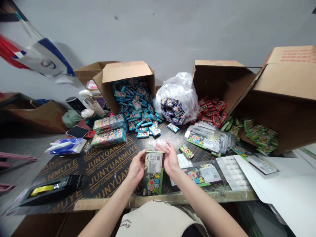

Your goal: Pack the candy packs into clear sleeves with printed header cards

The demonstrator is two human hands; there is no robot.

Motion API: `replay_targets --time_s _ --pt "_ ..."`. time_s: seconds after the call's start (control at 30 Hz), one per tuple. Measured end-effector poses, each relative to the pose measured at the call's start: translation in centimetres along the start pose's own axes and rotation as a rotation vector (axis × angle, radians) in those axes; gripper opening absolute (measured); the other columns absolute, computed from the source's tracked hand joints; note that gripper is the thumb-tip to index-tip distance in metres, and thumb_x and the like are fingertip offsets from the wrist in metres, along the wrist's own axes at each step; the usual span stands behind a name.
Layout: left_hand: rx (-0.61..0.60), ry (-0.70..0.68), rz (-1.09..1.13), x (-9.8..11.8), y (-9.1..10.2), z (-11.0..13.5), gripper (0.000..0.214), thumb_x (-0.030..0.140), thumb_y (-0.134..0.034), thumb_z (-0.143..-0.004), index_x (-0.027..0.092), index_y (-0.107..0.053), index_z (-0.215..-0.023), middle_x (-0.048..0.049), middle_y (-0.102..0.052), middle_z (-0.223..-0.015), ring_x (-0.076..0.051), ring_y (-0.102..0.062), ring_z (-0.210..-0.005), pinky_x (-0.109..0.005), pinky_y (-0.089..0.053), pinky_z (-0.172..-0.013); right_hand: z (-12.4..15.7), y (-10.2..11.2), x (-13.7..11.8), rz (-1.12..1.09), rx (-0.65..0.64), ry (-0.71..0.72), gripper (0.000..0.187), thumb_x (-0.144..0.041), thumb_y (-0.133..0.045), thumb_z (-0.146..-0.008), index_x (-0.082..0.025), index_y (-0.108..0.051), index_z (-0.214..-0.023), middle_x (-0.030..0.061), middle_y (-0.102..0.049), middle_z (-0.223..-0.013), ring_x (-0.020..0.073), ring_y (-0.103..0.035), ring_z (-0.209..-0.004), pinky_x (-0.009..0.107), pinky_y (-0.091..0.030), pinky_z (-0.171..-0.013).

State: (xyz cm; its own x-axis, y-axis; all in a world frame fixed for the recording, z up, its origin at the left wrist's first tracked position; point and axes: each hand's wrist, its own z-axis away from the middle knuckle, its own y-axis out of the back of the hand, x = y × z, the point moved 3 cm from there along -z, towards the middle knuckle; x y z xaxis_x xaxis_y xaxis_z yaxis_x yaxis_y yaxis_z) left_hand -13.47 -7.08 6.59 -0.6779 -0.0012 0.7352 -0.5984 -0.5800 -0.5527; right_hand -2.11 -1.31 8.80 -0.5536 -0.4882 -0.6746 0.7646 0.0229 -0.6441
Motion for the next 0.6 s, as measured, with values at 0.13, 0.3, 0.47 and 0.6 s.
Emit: replay_targets --time_s 0.13,0.3,0.47,0.6 --pt "-0.014 0.102 -0.039 0.6 -0.1 -0.6 0.020 0.030 -0.068 -0.060 0.012 -0.063 -0.065 -0.0004 -0.064 -0.061 -0.011 -0.057 -0.052 -0.023 -0.045 -0.057 0.0 0.4 0.0 -0.009 -0.018 -0.107 0.046 -0.011 -0.058 -0.061 -0.021 -0.043 -0.103 0.0017 -0.070 -0.083 0.0185 -0.065 -0.077 0.032 -0.049 -0.071" --pt "-0.014 0.145 -0.085 2.2 0.2 -1.4 0.016 0.019 -0.064 -0.055 0.011 -0.064 -0.069 -0.0001 -0.063 -0.060 -0.011 -0.058 -0.051 -0.022 -0.045 -0.053 -0.5 0.3 0.7 -0.009 -0.071 -0.261 0.023 -0.019 -0.054 -0.069 -0.016 -0.057 -0.091 0.0068 -0.070 -0.082 0.0193 -0.065 -0.069 0.033 -0.050 -0.064" --pt "0.021 0.072 -0.064 2.2 0.5 -1.6 0.022 0.019 -0.065 -0.055 0.014 -0.062 -0.077 0.0054 -0.058 -0.056 -0.007 -0.053 -0.048 -0.017 -0.040 -0.049 -1.3 0.4 1.6 0.011 -0.101 -0.181 0.026 -0.019 -0.057 -0.068 -0.017 -0.060 -0.093 0.0048 -0.069 -0.087 0.0153 -0.064 -0.074 0.028 -0.049 -0.070" --pt "0.040 -0.138 -0.112 1.7 0.0 -1.1 0.021 0.019 -0.066 -0.058 0.016 -0.061 -0.078 0.0041 -0.060 -0.064 -0.007 -0.055 -0.054 -0.018 -0.042 -0.053 -1.8 0.1 1.6 0.138 -0.048 -0.054 0.012 -0.013 -0.058 -0.062 -0.017 -0.061 -0.073 0.0022 -0.069 -0.076 0.0161 -0.063 -0.072 0.029 -0.048 -0.071"
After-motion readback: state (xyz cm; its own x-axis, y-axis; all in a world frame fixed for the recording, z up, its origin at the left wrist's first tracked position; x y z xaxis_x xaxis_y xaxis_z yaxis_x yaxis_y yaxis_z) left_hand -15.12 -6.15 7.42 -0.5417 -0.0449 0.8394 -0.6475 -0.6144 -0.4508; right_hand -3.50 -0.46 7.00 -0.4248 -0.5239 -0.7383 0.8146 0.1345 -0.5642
